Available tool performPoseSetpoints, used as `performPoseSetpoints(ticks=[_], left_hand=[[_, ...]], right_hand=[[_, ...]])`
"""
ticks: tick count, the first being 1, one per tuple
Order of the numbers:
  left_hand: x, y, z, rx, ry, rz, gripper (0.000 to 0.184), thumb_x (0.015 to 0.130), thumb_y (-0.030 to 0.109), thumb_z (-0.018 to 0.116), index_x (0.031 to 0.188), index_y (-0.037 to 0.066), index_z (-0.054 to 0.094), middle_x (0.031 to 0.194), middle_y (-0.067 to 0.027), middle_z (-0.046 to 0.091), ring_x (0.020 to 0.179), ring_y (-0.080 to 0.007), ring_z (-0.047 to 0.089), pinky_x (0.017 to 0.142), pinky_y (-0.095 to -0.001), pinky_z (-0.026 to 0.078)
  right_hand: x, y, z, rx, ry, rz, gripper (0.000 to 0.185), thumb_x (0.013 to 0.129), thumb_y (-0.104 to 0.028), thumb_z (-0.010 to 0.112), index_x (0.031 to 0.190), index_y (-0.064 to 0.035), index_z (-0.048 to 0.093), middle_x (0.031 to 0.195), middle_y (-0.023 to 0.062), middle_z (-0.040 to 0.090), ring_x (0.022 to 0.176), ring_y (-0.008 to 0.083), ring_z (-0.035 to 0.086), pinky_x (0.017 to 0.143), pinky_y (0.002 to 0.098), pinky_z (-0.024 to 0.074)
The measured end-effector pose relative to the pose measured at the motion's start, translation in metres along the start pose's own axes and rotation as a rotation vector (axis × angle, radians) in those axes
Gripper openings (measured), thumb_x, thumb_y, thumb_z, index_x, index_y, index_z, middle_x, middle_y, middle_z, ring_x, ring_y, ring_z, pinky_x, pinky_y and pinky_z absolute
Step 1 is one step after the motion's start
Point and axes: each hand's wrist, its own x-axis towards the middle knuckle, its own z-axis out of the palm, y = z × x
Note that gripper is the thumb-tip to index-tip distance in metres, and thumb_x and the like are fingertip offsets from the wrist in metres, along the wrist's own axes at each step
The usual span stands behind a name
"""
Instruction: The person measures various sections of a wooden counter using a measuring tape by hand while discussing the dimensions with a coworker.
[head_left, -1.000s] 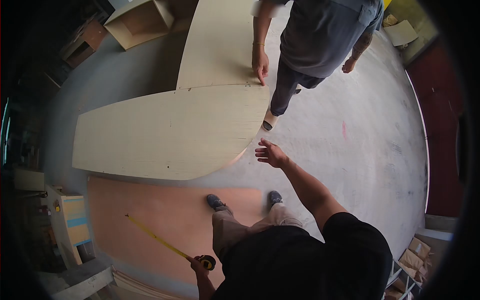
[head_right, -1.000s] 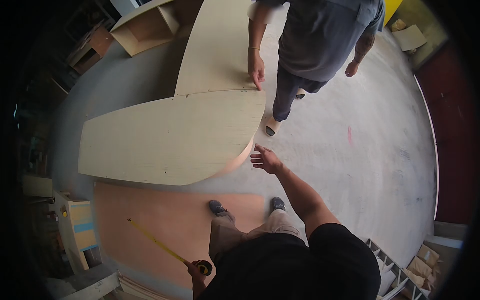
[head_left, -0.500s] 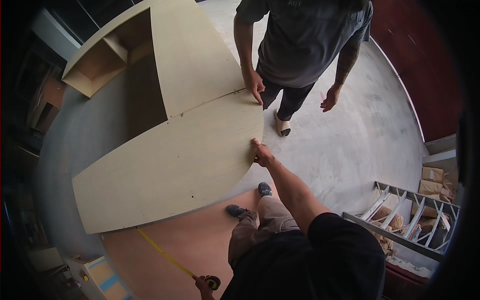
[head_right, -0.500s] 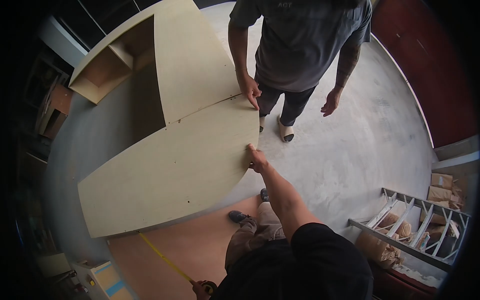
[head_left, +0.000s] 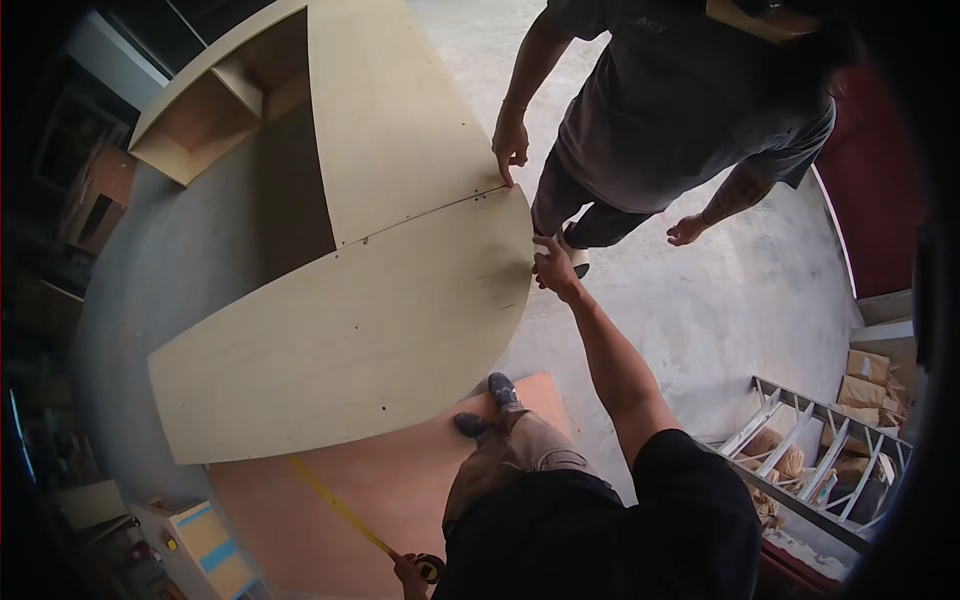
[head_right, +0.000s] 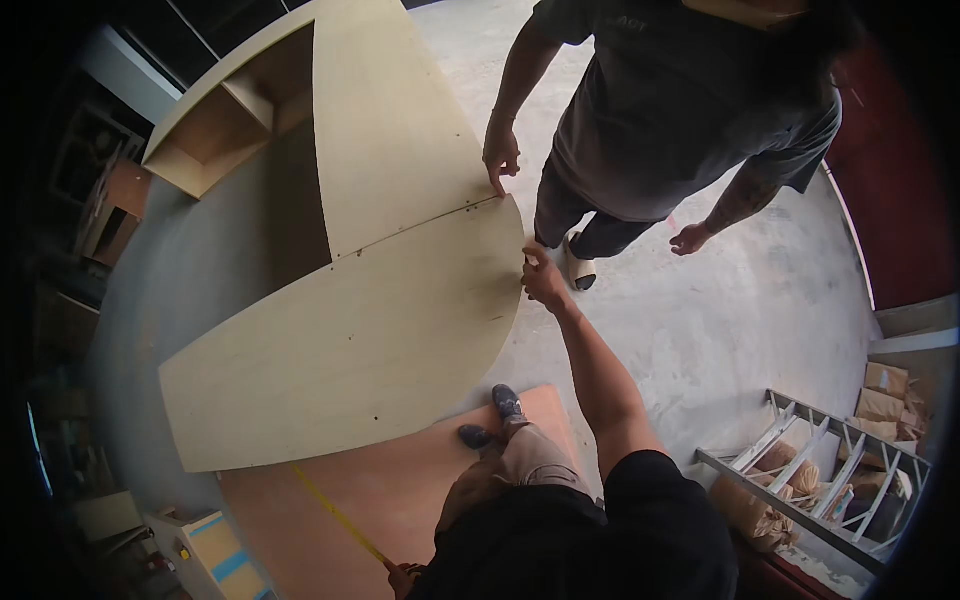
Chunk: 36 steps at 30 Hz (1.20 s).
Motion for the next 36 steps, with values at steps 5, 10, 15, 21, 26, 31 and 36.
performPoseSetpoints(ticks=[5,10,15,21,26,31,36], left_hand=[[0.064,-0.083,-0.02,-0.156,-0.413,0.641,0.058,0.102,0.052,0.034,0.09,-0.001,0.055,0.07,-0.0144,0.064,0.055,-0.0259,0.06,0.046,-0.0338,0.05],[0.039,-0.098,-0.025,-0.438,-0.259,0.095,0.045,0.101,0.045,0.047,0.095,0.002,0.058,0.07,-0.0115,0.064,0.057,-0.0231,0.061,0.046,-0.0319,0.049],[0.003,-0.076,-0.009,-0.012,-0.062,-0.041,0.074,0.1,0.062,0.021,0.099,-0.003,0.057,0.091,-0.0161,0.061,0.082,-0.0288,0.066,0.072,-0.038,0.058],[0.001,-0.055,-0.003,0.011,-0.087,0.086,0.079,0.098,0.065,0.023,0.093,-0.005,0.059,0.081,-0.015,0.062,0.071,-0.0259,0.065,0.063,-0.0331,0.055],[0.037,-0.052,-0.019,-0.045,-0.163,0.177,0.073,0.099,0.063,0.026,0.095,-0.003,0.056,0.083,-0.0138,0.06,0.072,-0.0253,0.065,0.064,-0.034,0.057],[0.071,-0.053,-0.039,-0.049,-0.172,0.22,0.071,0.099,0.062,0.026,0.095,-0.002,0.055,0.082,-0.0133,0.06,0.07,-0.0245,0.065,0.063,-0.0333,0.057],[0.11,-0.068,-0.059,-0.108,-0.219,0.26,0.07,0.099,0.062,0.026,0.095,-0.002,0.055,0.081,-0.0124,0.06,0.069,-0.024,0.065,0.063,-0.0335,0.057]], right_hand=[[0.113,-0.061,-0.007,0.089,-0.248,0.226,0.07,0.087,-0.002,0.037,0.152,-0.0265,0.029,0.076,0.0074,0.057,0.06,0.0153,0.056,0.056,0.034,0.0524],[0.139,-0.071,-0.003,-0.051,-0.296,0.257,0.073,0.087,-0.003,0.036,0.152,-0.0351,0.026,0.071,0.0017,0.05,0.056,0.012,0.05,0.054,0.0314,0.0464],[0.098,-0.054,-0.003,-0.033,-0.33,0.244,0.077,0.085,-0.003,0.037,0.154,-0.0344,0.022,0.068,0.0033,0.053,0.049,0.0117,0.047,0.046,0.0298,0.0424],[0.018,-0.026,0.004,0.021,-0.339,0.228,0.08,0.085,-0.002,0.039,0.155,-0.0322,0.016,0.072,0.0076,0.057,0.046,0.0119,0.047,0.042,0.0294,0.0447],[-0.051,0.003,0.019,0.105,-0.337,0.261,0.083,0.083,-0.002,0.039,0.156,-0.031,0.01,0.073,0.0103,0.06,0.047,0.0131,0.047,0.043,0.0298,0.0459],[-0.126,0.029,0.045,0.096,-0.341,0.248,0.083,0.084,-0.003,0.036,0.156,-0.0276,0.006,0.081,0.0157,0.064,0.049,0.0163,0.052,0.044,0.0319,0.0504],[-0.194,0.045,0.083,0.147,-0.329,0.26,0.085,0.083,-0.003,0.04,0.156,-0.0254,0.002,0.085,0.015,0.068,0.049,0.0174,0.057,0.05,0.0342,0.0569]])
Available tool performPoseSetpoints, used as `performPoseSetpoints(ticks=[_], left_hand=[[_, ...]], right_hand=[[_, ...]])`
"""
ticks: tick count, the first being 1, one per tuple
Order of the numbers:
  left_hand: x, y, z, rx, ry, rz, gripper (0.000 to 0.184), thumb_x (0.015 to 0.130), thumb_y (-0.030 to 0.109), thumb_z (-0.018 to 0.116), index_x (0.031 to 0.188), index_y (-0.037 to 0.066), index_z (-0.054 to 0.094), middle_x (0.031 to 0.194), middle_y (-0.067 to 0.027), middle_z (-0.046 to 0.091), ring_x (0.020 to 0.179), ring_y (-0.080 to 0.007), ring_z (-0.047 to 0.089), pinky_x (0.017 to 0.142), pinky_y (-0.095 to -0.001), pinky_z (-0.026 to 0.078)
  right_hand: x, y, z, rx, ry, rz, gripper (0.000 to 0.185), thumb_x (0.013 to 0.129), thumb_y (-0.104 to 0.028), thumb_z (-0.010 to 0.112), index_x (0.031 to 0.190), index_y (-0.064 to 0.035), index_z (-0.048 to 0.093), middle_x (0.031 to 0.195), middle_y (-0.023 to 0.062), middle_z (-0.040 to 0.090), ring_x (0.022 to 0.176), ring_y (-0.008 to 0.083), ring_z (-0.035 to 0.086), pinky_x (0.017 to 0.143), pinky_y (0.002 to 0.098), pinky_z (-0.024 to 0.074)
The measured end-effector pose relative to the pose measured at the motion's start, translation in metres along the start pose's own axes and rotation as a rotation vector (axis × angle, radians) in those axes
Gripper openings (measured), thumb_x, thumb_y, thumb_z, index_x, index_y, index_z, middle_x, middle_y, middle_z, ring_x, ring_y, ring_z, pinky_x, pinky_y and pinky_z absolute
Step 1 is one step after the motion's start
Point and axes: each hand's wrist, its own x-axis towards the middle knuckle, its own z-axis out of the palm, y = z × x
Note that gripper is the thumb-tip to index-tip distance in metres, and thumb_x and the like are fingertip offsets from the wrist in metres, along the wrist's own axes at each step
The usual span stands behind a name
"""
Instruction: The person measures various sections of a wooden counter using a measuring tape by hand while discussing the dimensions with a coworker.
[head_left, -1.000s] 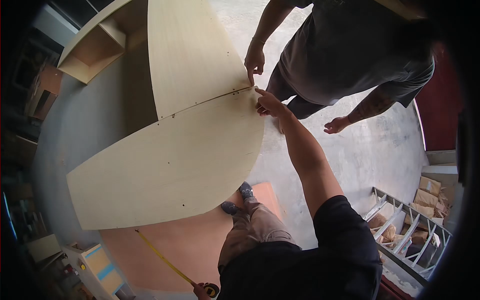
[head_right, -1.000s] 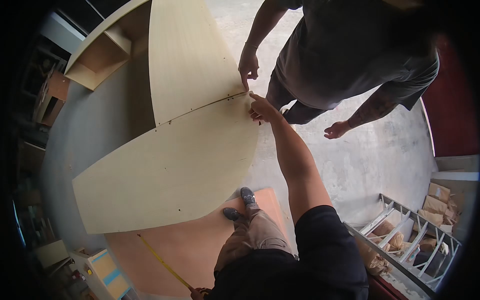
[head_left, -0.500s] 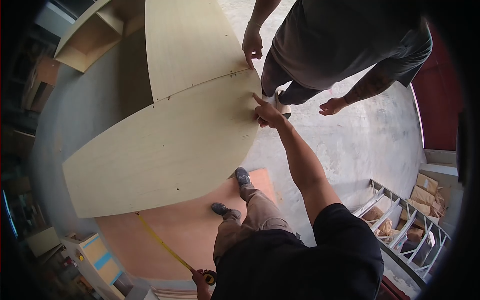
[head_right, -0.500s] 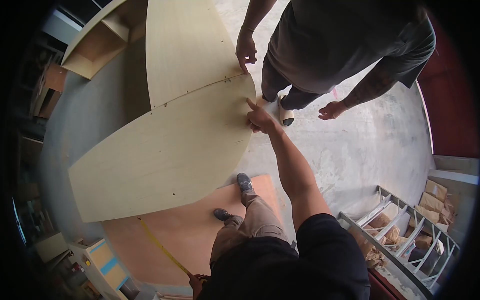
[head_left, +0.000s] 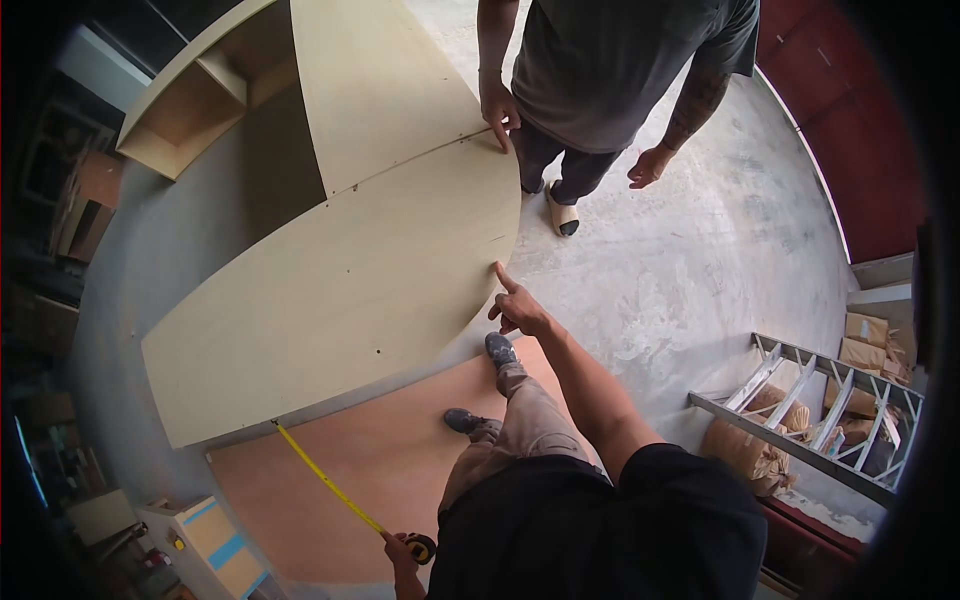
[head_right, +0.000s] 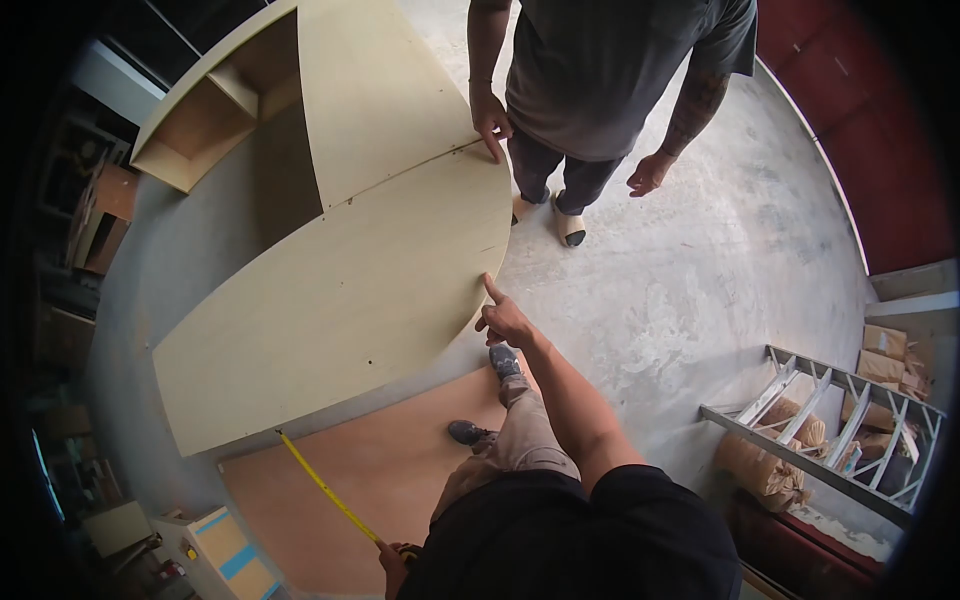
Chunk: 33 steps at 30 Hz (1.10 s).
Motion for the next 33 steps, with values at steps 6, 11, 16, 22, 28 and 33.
performPoseSetpoints(ticks=[6,11,16,22,28,33], left_hand=[[0.019,-0.026,-0.027,0.027,-0.045,-0.03,0.07,0.1,0.061,0.026,0.094,-0.002,0.055,0.082,-0.0133,0.061,0.069,-0.0254,0.065,0.062,-0.0351,0.057],[0.025,-0.04,-0.042,0.078,-0.002,-0.051,0.075,0.1,0.061,0.02,0.099,-0.005,0.055,0.08,-0.0158,0.066,0.077,-0.0273,0.067,0.071,-0.0363,0.055],[0.034,-0.042,-0.049,0.324,0.05,0.111,0.074,0.1,0.06,0.021,0.098,-0.004,0.056,0.08,-0.0148,0.066,0.076,-0.0283,0.066,0.073,-0.039,0.055],[0.049,-0.03,-0.043,0.01,-0.098,0.008,0.07,0.101,0.059,0.021,0.097,-0.002,0.057,0.082,-0.0126,0.064,0.077,-0.027,0.064,0.073,-0.037,0.054],[0.032,-0.017,-0.017,-0.005,-0.052,0.098,0.068,0.101,0.059,0.024,0.093,-0.002,0.056,0.083,-0.0151,0.063,0.075,-0.0271,0.066,0.065,-0.0348,0.057],[0.01,-0.021,0.018,0.203,0.071,0.134,0.076,0.101,0.059,0.022,0.097,-0.005,0.062,0.089,-0.0166,0.067,0.081,-0.0284,0.066,0.074,-0.0364,0.056]], right_hand=[[-0.033,0.041,0.064,0.062,-0.004,0.033,0.084,0.086,-0.003,0.038,0.155,-0.0281,-0.004,0.096,0.0188,0.069,0.051,0.0202,0.06,0.052,0.0366,0.0585],[-0.066,0.051,0.117,0.088,-0.02,0.07,0.082,0.09,-0.007,0.039,0.155,-0.025,-0.007,0.1,0.0166,0.07,0.052,0.02,0.06,0.055,0.0371,0.0608],[-0.074,0.087,0.166,-0.034,-0.615,0.297,0.045,0.098,-0.034,0.049,0.14,-0.0173,0.05,0.079,0.0038,0.06,0.055,0.0089,0.047,0.06,0.0348,0.0573],[-0.11,0.181,0.2,-0.352,-0.752,0.464,0.043,0.085,-0.037,0.066,0.122,-0.0145,0.06,0.094,0.0108,0.065,0.065,0.0209,0.057,0.068,0.039,0.0568],[-0.038,0.267,0.123,-0.915,-0.51,-0.078,0.02,0.086,-0.023,0.057,0.092,-0.005,0.065,0.081,0.0152,0.066,0.066,0.0291,0.067,0.058,0.0429,0.0564],[-0.05,0.209,0.016,-1.009,-0.224,-0.058,0.036,0.091,-0.016,0.04,0.079,0.0041,0.067,0.073,0.0177,0.068,0.059,0.0269,0.068,0.051,0.0374,0.0565]])
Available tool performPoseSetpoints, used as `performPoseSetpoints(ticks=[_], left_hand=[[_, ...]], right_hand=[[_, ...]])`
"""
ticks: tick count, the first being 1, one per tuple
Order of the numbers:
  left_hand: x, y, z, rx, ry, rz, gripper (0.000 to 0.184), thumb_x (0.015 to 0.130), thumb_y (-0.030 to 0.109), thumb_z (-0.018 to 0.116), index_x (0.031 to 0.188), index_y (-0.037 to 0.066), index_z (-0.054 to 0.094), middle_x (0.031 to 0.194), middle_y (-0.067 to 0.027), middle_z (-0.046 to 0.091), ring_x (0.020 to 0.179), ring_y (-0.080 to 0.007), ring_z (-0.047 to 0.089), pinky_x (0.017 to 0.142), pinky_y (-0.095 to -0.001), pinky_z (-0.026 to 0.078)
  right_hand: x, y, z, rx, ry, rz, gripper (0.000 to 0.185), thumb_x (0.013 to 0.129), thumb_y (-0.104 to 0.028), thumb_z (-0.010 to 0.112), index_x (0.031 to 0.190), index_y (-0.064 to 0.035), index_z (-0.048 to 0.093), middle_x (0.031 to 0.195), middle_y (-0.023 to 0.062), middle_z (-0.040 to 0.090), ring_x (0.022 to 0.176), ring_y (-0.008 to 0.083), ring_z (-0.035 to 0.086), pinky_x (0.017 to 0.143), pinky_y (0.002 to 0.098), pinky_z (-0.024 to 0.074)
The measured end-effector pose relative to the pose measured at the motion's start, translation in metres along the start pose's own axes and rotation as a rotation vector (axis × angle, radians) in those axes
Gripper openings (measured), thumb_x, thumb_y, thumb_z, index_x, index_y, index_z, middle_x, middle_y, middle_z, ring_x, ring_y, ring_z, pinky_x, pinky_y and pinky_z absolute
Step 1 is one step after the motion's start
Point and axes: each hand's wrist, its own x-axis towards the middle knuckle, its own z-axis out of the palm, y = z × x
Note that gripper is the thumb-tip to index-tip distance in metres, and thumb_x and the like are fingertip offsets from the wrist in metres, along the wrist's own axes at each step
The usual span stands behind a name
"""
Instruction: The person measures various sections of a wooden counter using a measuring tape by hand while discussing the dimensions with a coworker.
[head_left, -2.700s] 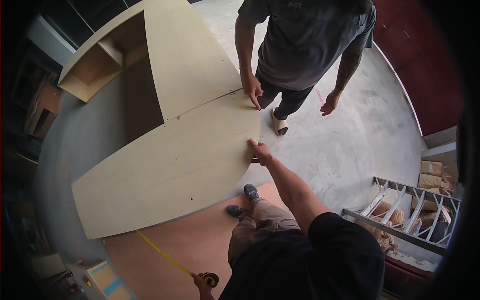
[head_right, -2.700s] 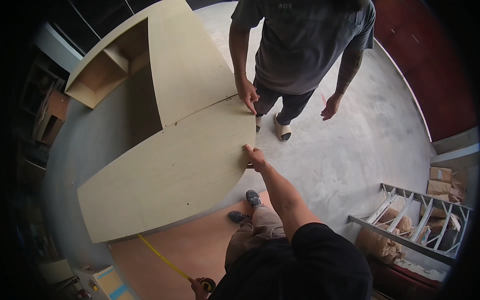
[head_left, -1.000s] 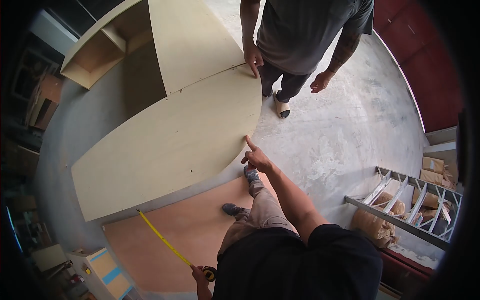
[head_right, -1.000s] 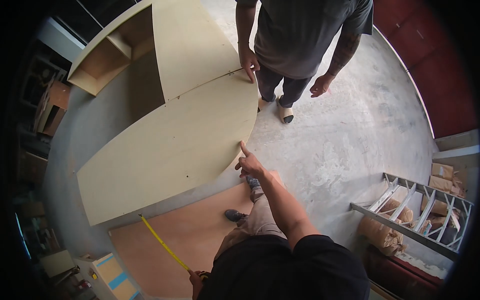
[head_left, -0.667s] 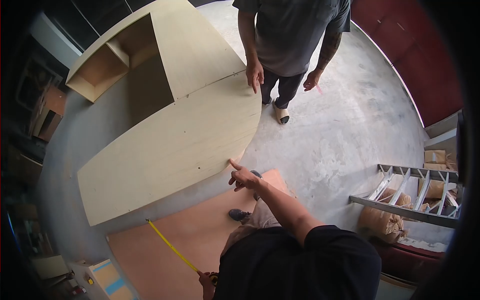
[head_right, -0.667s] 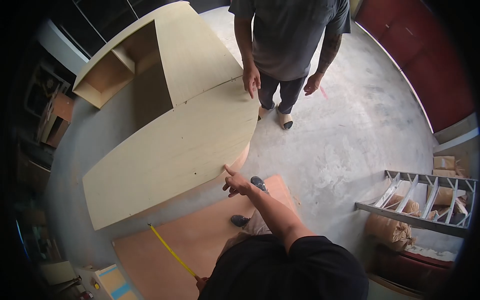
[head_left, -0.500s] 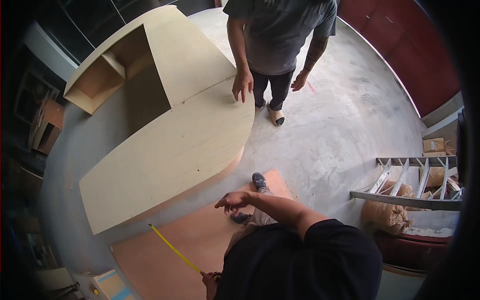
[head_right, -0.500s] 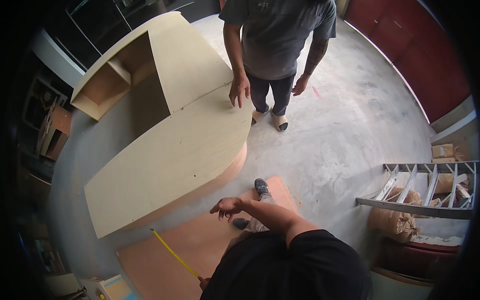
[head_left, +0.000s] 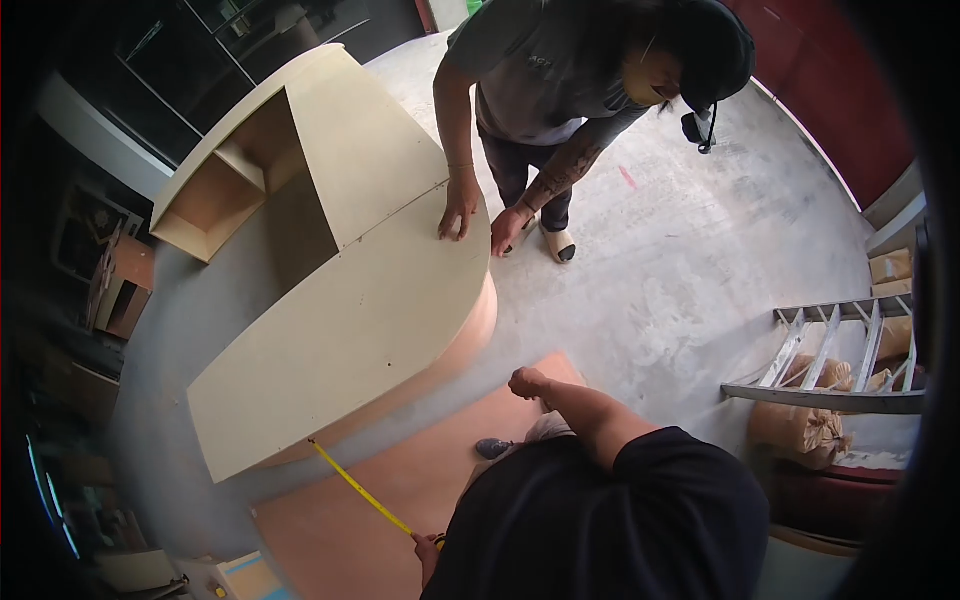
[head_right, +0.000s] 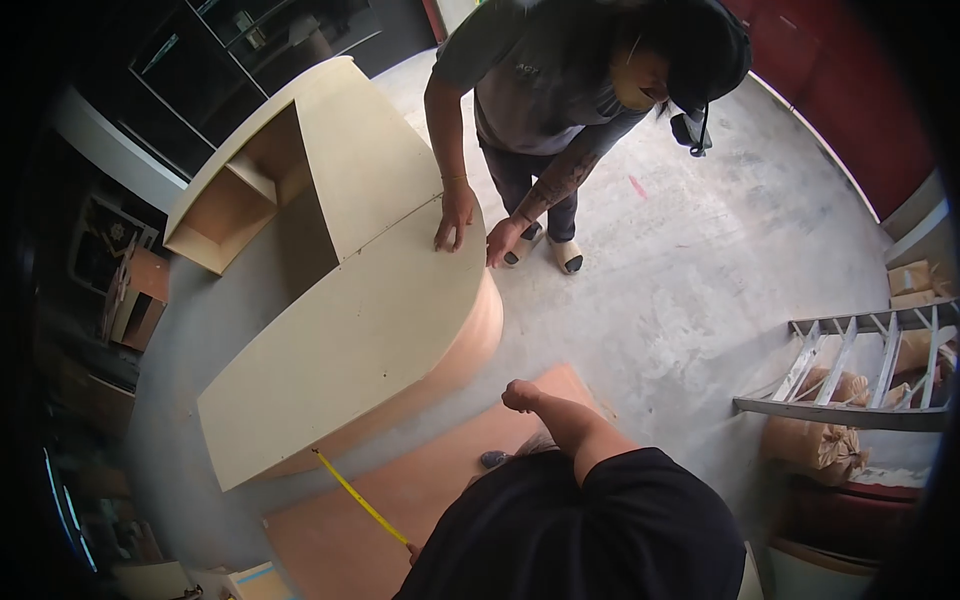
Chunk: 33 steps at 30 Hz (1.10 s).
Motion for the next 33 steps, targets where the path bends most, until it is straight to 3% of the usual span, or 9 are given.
performPoseSetpoints(ticks=[1,2,6,12,16,24,26,29,33], left_hand=[[-0.007,0.004,0.006,0.064,0.004,0.006,0.077,0.101,0.059,0.022,0.099,-0.006,0.063,0.09,-0.0166,0.067,0.082,-0.0285,0.066,0.076,-0.0365,0.055],[-0.019,0.009,0.013,0.13,0.007,0.008,0.078,0.101,0.059,0.021,0.101,-0.006,0.063,0.091,-0.0167,0.067,0.083,-0.0287,0.066,0.077,-0.0366,0.055],[-0.048,0.017,0.04,0.024,-0.155,0.068,0.076,0.101,0.058,0.02,0.1,-0.005,0.062,0.089,-0.0157,0.067,0.083,-0.0278,0.066,0.076,-0.0365,0.056],[-0.127,0.053,0.073,-0.178,-0.23,-0.002,0.07,0.101,0.057,0.019,0.095,-0.001,0.057,0.089,-0.0152,0.065,0.08,-0.0259,0.066,0.068,-0.0357,0.058],[-0.136,0.039,0.093,-0.195,-0.177,-0.037,0.073,0.101,0.058,0.019,0.098,-0.004,0.058,0.09,-0.0155,0.065,0.081,-0.0271,0.066,0.072,-0.0367,0.057],[-0.164,0.014,0.107,0.009,-0.023,0.01,0.078,0.1,0.06,0.021,0.098,-0.007,0.061,0.09,-0.0163,0.067,0.083,-0.0273,0.066,0.077,-0.0354,0.056],[-0.157,0.01,0.106,0.001,-0.079,0.037,0.077,0.1,0.059,0.021,0.097,-0.007,0.06,0.09,-0.0163,0.067,0.082,-0.0274,0.066,0.077,-0.035,0.056],[-0.156,0.004,0.11,-0.08,-0.141,0.036,0.076,0.1,0.058,0.021,0.097,-0.007,0.06,0.09,-0.0166,0.066,0.082,-0.0274,0.066,0.076,-0.0342,0.056],[-0.161,-0.002,0.117,-0.137,-0.171,0.06,0.077,0.1,0.06,0.022,0.098,-0.007,0.06,0.09,-0.0175,0.066,0.082,-0.0285,0.066,0.077,-0.035,0.055]], right_hand=[[-0.007,0.017,-0.01,0.042,0.035,0.087,0.025,0.084,-0.008,0.047,0.078,0.0028,0.069,0.072,0.0114,0.069,0.057,0.0224,0.068,0.049,0.0346,0.0565],[-0.012,0.039,-0.022,-0.011,0.022,0.075,0.026,0.084,-0.009,0.045,0.08,0.0028,0.068,0.073,0.0124,0.07,0.057,0.0233,0.068,0.05,0.0357,0.0567],[-0.058,0.127,-0.035,0.461,0.275,0.306,0.031,0.087,-0.023,0.044,0.078,-0.0018,0.064,0.063,0.0134,0.065,0.052,0.023,0.064,0.05,0.0366,0.0523],[-0.129,0.244,-0.008,0.261,0.0,0.545,0.04,0.088,-0.024,0.038,0.094,0.0014,0.068,0.077,0.0171,0.071,0.065,0.0293,0.068,0.064,0.0399,0.0567],[-0.147,0.258,0.01,0.188,-0.128,0.573,0.045,0.091,-0.027,0.035,0.1,0.004,0.067,0.084,0.017,0.072,0.071,0.0316,0.069,0.069,0.0411,0.0574],[-0.079,0.211,-0.008,0.252,-0.005,0.224,0.038,0.084,-0.026,0.044,0.085,0.0024,0.068,0.072,0.0201,0.069,0.059,0.0289,0.068,0.057,0.0406,0.0548],[-0.062,0.197,-0.016,0.189,0.236,0.02,0.036,0.085,-0.027,0.046,0.083,0.001,0.069,0.069,0.0202,0.068,0.061,0.031,0.068,0.058,0.0426,0.0538],[-0.04,0.186,-0.029,0.133,0.399,-0.078,0.035,0.085,-0.027,0.047,0.082,0.0003,0.068,0.067,0.0205,0.066,0.062,0.0341,0.067,0.061,0.0434,0.0535],[-0.037,0.187,-0.05,0.157,0.337,-0.072,0.033,0.085,-0.026,0.048,0.077,-0.0002,0.066,0.064,0.0198,0.065,0.06,0.0341,0.066,0.061,0.0432,0.0531]])
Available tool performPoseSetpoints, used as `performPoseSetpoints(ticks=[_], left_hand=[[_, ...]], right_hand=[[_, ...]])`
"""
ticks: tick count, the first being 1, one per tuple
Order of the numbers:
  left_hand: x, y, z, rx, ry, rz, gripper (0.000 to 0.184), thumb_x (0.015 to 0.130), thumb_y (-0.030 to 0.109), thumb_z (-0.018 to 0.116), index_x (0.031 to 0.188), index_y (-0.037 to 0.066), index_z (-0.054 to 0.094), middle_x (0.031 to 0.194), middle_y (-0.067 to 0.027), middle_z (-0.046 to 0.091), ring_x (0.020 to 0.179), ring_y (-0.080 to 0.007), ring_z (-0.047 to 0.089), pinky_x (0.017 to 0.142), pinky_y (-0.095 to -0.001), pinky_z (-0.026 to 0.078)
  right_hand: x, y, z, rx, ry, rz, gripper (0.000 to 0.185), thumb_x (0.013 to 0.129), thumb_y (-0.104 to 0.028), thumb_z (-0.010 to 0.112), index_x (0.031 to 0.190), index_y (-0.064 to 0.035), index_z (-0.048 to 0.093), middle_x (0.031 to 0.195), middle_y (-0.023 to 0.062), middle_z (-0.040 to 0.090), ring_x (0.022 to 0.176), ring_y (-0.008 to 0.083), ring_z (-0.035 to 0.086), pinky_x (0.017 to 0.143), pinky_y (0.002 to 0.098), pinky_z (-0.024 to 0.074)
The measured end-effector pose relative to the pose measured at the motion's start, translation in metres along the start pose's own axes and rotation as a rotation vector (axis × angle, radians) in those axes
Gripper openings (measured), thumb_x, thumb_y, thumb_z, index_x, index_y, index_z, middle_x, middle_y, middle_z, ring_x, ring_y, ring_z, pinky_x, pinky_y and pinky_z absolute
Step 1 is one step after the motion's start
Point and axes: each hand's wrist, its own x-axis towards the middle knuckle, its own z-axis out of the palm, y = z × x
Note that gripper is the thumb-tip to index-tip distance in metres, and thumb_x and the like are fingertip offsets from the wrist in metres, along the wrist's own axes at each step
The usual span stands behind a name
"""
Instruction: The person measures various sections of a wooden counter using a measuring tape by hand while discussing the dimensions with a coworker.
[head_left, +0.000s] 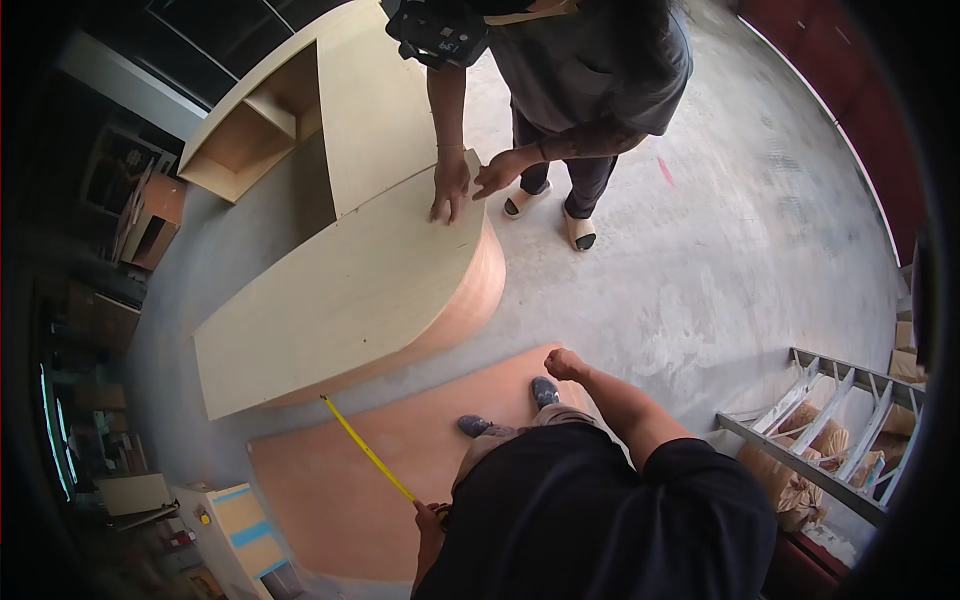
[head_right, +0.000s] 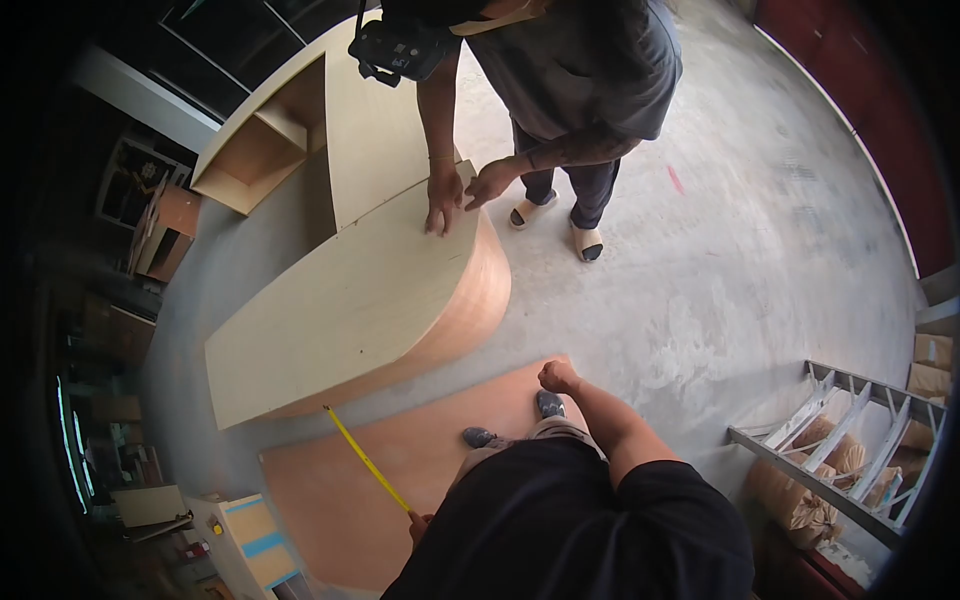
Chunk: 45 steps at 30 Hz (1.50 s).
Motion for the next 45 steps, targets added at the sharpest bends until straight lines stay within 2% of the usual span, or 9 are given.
performPoseSetpoints(ticks=[4,5,9,19,22,25,29,36,45], left_hand=[[0.008,-0.006,0.002,0.077,0.001,0.011,0.08,0.099,0.061,0.022,0.101,-0.009,0.061,0.091,-0.0188,0.067,0.084,-0.0293,0.066,0.08,-0.0365,0.054],[0.008,-0.007,0.002,0.086,0.019,-0.016,0.081,0.099,0.061,0.022,0.101,-0.01,0.061,0.091,-0.0194,0.067,0.085,-0.0295,0.066,0.081,-0.0367,0.054],[-0.01,0.0,0.006,0.118,0.098,-0.059,0.083,0.099,0.061,0.021,0.103,-0.011,0.062,0.096,-0.0219,0.068,0.092,-0.0293,0.067,0.083,-0.0363,0.053],[0.007,0.005,-0.01,0.041,-0.047,-0.066,0.079,0.099,0.06,0.021,0.108,-0.009,0.06,0.101,-0.0213,0.067,0.093,-0.0317,0.065,0.083,-0.0397,0.053],[0.012,0.009,-0.01,0.02,-0.03,-0.083,0.078,0.099,0.06,0.022,0.107,-0.007,0.061,0.098,-0.0196,0.065,0.092,-0.031,0.064,0.082,-0.0405,0.053],[0.002,0.023,-0.007,0.056,0.013,-0.068,0.077,0.099,0.06,0.022,0.106,-0.006,0.061,0.095,-0.0184,0.065,0.092,-0.0302,0.064,0.082,-0.0407,0.053],[-0.002,0.023,-0.009,0.047,0.0,-0.034,0.077,0.099,0.06,0.022,0.106,-0.006,0.061,0.096,-0.0187,0.065,0.092,-0.0304,0.065,0.082,-0.0406,0.053],[0.01,-0.006,-0.013,0.013,-0.032,-0.018,0.081,0.098,0.062,0.022,0.104,-0.008,0.062,0.096,-0.0202,0.069,0.089,-0.0307,0.066,0.083,-0.039,0.053],[0.009,-0.01,-0.008,-0.002,-0.021,-0.083,0.08,0.098,0.063,0.026,0.103,-0.008,0.061,0.09,-0.0212,0.069,0.082,-0.0301,0.067,0.075,-0.0392,0.054]], right_hand=[[-0.012,0.004,-0.014,-0.034,-0.22,0.232,0.032,0.085,-0.024,0.047,0.073,-0.0015,0.065,0.06,0.015,0.064,0.055,0.0278,0.064,0.057,0.0416,0.0518],[-0.017,0.01,-0.012,-0.114,-0.253,0.176,0.033,0.085,-0.025,0.046,0.073,-0.0013,0.066,0.062,0.0147,0.065,0.056,0.0284,0.064,0.058,0.0414,0.0526],[-0.034,0.025,-0.001,-0.179,-0.391,0.277,0.038,0.087,-0.027,0.042,0.076,-0.0007,0.068,0.069,0.0152,0.069,0.06,0.0302,0.067,0.062,0.0413,0.0558],[-0.039,0.01,0.017,-0.067,-0.347,0.294,0.037,0.088,-0.026,0.042,0.087,0.0012,0.067,0.067,0.0166,0.068,0.055,0.0284,0.066,0.055,0.041,0.0548],[-0.026,-0.003,0.015,-0.029,-0.269,0.253,0.039,0.087,-0.024,0.043,0.07,0.0009,0.067,0.062,0.0165,0.066,0.059,0.0292,0.067,0.06,0.0398,0.0552],[-0.011,-0.012,0.012,0.038,-0.262,0.263,0.035,0.089,-0.023,0.043,0.083,0.0023,0.066,0.062,0.0169,0.065,0.054,0.0269,0.065,0.054,0.0406,0.0521],[-0.006,-0.02,0.009,0.072,-0.213,0.216,0.034,0.089,-0.023,0.043,0.079,0.0017,0.065,0.061,0.0159,0.064,0.054,0.0251,0.066,0.053,0.0387,0.0521],[-0.02,-0.018,0.018,0.058,-0.268,0.26,0.035,0.088,-0.024,0.045,0.076,0.0,0.066,0.061,0.0145,0.065,0.052,0.0247,0.063,0.054,0.0381,0.0521],[-0.033,-0.003,0.03,0.017,-0.364,0.298,0.032,0.087,-0.024,0.043,0.076,-0.0022,0.064,0.061,0.0122,0.064,0.051,0.0223,0.062,0.048,0.0377,0.05]])
